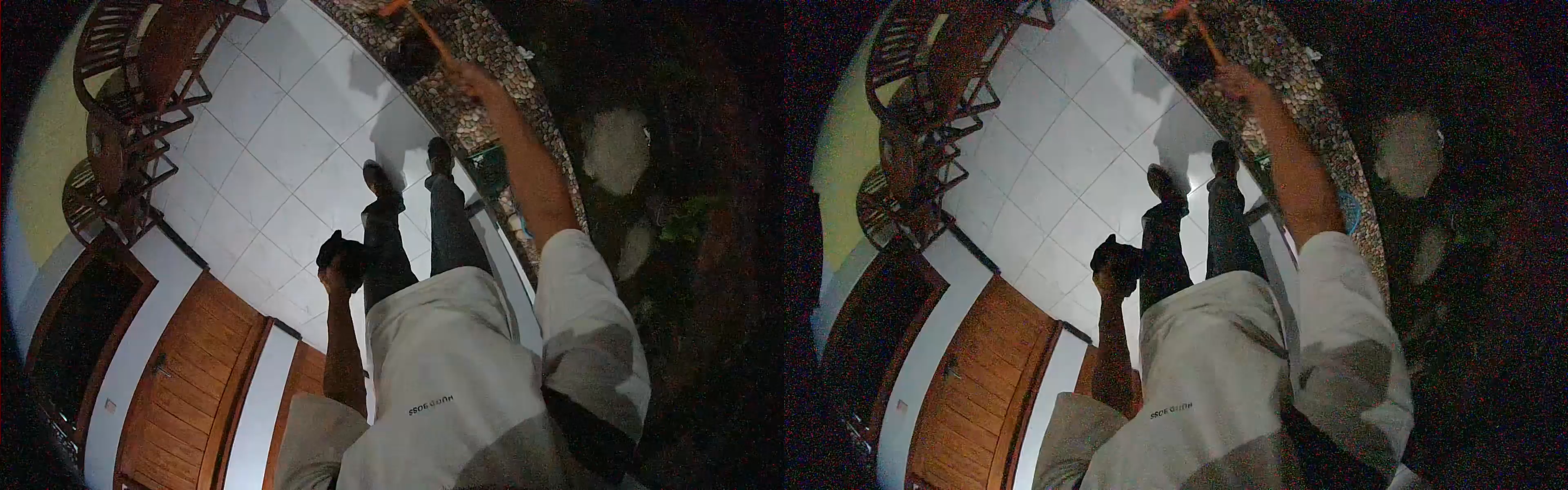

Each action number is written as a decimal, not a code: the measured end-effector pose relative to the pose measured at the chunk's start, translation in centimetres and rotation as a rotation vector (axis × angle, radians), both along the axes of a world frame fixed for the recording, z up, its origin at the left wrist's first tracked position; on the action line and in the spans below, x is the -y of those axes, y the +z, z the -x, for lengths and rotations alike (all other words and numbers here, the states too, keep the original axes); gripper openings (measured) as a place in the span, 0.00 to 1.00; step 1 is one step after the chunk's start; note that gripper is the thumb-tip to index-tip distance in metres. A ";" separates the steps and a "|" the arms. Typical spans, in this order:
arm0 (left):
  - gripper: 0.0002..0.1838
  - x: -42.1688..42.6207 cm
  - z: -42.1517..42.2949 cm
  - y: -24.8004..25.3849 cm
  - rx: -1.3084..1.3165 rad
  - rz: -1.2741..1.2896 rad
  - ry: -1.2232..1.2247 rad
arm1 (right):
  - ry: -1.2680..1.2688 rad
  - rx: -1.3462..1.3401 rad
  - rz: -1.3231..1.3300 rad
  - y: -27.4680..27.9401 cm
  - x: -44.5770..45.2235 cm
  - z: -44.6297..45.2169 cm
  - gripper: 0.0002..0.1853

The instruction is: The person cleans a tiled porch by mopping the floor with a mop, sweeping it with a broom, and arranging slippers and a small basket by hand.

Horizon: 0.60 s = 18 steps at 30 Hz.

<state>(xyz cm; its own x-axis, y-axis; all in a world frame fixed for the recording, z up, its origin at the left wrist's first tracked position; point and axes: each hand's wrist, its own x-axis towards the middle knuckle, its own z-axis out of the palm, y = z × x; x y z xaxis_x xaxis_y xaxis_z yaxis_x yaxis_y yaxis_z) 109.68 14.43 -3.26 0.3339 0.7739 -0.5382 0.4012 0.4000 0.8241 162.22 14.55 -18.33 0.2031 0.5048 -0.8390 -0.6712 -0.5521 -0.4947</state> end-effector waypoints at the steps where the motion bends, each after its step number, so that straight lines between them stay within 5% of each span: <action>1: 0.15 0.7 1.2 -0.8 -0.058 -0.188 -0.130 | 0.057 0.112 0.066 -0.3 2.3 -1.5 0.23; 3: 0.16 1.2 1.1 -0.2 -0.036 -0.296 -0.262 | 0.178 0.298 0.225 -0.2 7.6 -3.6 0.23; 8: 0.13 2.3 -1.0 1.3 0.128 0.109 0.172 | 0.197 0.400 0.411 4.7 18.8 -1.2 0.23; 9: 0.14 2.6 -0.5 0.5 0.180 0.164 0.234 | 0.105 0.357 0.353 6.7 20.7 0.5 0.22; 10: 0.13 2.6 0.5 -1.1 0.062 -0.030 -0.016 | -0.006 0.291 0.286 9.0 22.7 2.0 0.21; 13: 0.15 2.6 -1.9 1.0 -0.008 -0.267 -0.203 | -0.297 -0.070 -0.035 15.8 27.2 6.1 0.20; 16: 0.14 3.2 -1.3 -0.7 0.206 0.180 0.189 | -0.190 -0.529 -0.261 15.0 31.2 7.1 0.19; 17: 0.16 2.9 -2.2 0.7 0.190 0.141 0.154 | -0.149 -0.631 -0.301 14.2 32.0 7.3 0.19; 18: 0.17 2.8 -2.4 1.6 0.177 0.118 0.137 | -0.008 -0.513 -0.057 13.0 31.6 6.8 0.20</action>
